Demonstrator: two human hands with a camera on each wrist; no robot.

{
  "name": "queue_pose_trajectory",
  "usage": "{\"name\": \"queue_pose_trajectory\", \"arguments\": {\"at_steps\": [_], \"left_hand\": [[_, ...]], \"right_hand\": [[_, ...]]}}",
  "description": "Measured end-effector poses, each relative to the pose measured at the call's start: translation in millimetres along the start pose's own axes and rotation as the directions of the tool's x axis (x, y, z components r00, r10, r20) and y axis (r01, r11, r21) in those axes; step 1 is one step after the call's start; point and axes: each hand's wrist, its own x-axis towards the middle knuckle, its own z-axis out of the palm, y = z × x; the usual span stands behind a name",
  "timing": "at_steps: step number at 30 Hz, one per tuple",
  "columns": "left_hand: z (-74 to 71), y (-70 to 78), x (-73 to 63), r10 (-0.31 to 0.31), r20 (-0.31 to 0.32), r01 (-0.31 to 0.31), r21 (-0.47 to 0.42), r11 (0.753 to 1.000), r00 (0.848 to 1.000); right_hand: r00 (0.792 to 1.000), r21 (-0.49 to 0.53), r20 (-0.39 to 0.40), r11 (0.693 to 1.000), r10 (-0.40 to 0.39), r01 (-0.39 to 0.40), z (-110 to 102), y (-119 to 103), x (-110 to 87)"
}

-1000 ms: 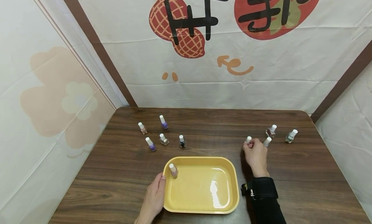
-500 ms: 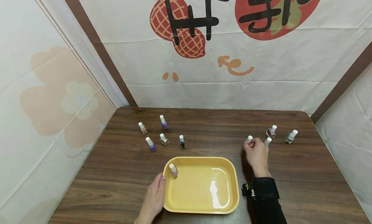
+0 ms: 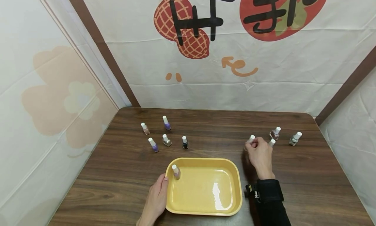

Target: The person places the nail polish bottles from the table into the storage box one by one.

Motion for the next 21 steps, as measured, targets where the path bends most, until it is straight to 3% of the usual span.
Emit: {"name": "queue_pose_trajectory", "arguments": {"at_steps": [8,21], "left_hand": [[-0.2,-0.1,0.1,0.0,-0.015,0.0,-0.002,1.0,1.0],[-1.3,0.2,-1.4,-0.002,-0.015,0.003,0.006,1.0,1.0]], "right_hand": [[1.0,0.014,0.006,1.0,-0.025,0.025,-7.3,-10.0,-4.3],[0.992,0.023,-0.054,0.993,-0.115,0.117,-15.7,-29.0,-9.0]]}}
